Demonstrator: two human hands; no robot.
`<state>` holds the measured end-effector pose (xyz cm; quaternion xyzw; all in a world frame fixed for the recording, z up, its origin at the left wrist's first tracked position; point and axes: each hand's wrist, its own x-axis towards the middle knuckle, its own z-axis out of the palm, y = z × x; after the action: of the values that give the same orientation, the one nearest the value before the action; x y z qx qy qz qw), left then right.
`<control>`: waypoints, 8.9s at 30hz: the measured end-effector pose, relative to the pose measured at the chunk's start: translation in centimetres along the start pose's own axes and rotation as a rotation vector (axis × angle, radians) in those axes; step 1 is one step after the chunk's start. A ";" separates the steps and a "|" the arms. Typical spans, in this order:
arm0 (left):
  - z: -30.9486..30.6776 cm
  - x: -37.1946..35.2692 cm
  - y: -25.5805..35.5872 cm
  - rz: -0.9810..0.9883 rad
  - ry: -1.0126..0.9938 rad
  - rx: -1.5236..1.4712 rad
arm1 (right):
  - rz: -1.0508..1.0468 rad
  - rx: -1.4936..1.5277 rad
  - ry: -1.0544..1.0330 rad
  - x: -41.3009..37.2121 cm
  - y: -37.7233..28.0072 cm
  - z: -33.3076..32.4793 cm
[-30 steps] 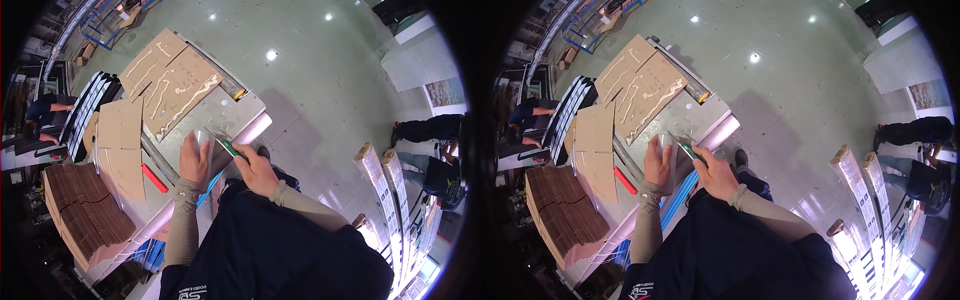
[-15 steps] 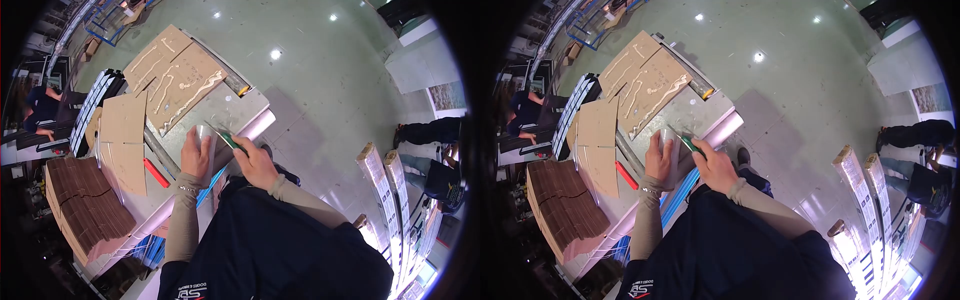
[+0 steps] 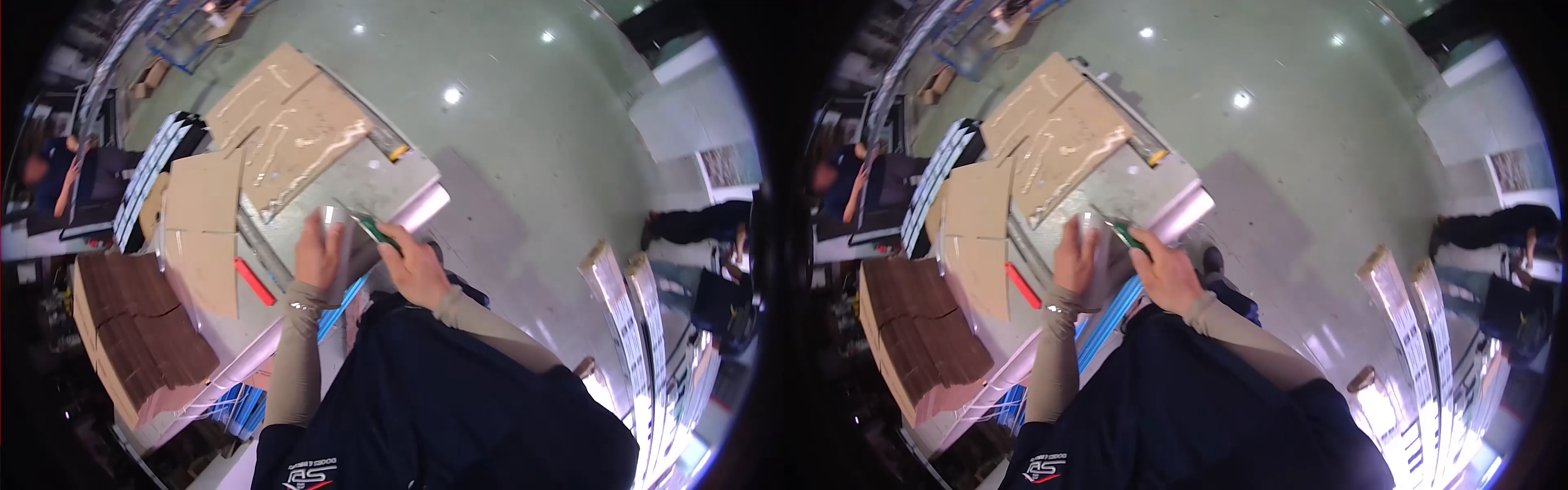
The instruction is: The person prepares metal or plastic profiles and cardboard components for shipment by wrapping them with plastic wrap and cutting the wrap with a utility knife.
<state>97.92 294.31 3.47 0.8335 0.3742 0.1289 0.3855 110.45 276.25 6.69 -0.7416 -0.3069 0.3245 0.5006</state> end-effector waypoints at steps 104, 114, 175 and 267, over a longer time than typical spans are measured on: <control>1.2 -1.4 1.1 -0.002 0.000 0.367 | -0.215 0.015 0.144 -2.2 2.7 1.3; 1.0 -1.1 0.5 0.060 0.014 0.295 | -0.019 0.109 0.033 -2.1 3.1 0.3; 0.6 -0.8 -0.6 0.069 0.032 0.304 | 0.059 0.111 -0.027 -2.6 2.3 0.2; 1.1 -0.5 0.2 0.016 0.178 0.251 | -0.187 -0.003 0.063 -2.1 1.9 1.4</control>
<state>98.17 293.29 2.91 0.8634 0.4134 0.1577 0.2424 108.38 274.80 4.87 -0.7205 -0.3593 0.2522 0.5369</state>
